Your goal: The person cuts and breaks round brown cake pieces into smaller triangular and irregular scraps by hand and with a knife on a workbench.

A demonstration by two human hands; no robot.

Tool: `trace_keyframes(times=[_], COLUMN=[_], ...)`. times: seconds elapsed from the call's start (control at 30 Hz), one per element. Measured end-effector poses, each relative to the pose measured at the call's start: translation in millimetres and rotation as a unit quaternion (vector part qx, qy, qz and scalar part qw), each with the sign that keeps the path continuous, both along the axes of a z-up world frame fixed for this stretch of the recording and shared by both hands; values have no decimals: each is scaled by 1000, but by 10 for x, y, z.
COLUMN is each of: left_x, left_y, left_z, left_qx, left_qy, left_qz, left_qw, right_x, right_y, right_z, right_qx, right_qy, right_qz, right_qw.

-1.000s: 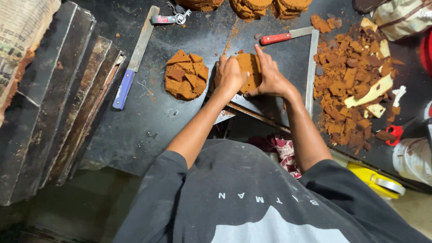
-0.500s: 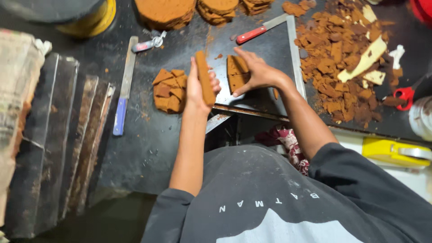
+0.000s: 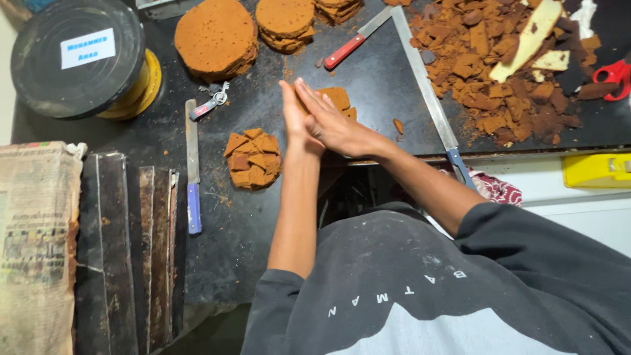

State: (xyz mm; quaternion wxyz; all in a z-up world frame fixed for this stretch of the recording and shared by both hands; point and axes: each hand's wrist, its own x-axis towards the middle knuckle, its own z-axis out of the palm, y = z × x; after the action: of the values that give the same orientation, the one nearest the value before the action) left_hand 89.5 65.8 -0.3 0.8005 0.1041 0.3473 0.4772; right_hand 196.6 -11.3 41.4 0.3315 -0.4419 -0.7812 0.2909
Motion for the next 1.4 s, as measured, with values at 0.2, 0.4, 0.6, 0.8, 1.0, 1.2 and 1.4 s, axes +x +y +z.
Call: trace_keyframes(times=[0.2,0.4,0.6,0.8,1.0,1.2,1.4], left_x=[-568,-1073,-1125,-764,-532,227,650], left_y=[186,113,-289,-522,-435,-421,-445], left_z=[112,303,181,-42,-204,-152,-252], left_qx=[58,125,148,76,49,165,367], left_qy=[27,90,62,95,27,197,421], left_qz=[62,123,62,40,0,-16,102], left_qw=[996,980,985,992,998,966,823], right_x=[446,488,167,325,764,726,736], right_y=[56,353,597,670,275,-85,-109], right_z=[129,-59,-261,-389,3,122,281], right_qx=[-72,-77,-195,-167,-366,-287,-192], right_qy=[134,-134,-260,-272,232,396,295], right_qz=[-24,-148,-150,-130,15,66,27], right_qw=[988,977,934,939,901,870,936])
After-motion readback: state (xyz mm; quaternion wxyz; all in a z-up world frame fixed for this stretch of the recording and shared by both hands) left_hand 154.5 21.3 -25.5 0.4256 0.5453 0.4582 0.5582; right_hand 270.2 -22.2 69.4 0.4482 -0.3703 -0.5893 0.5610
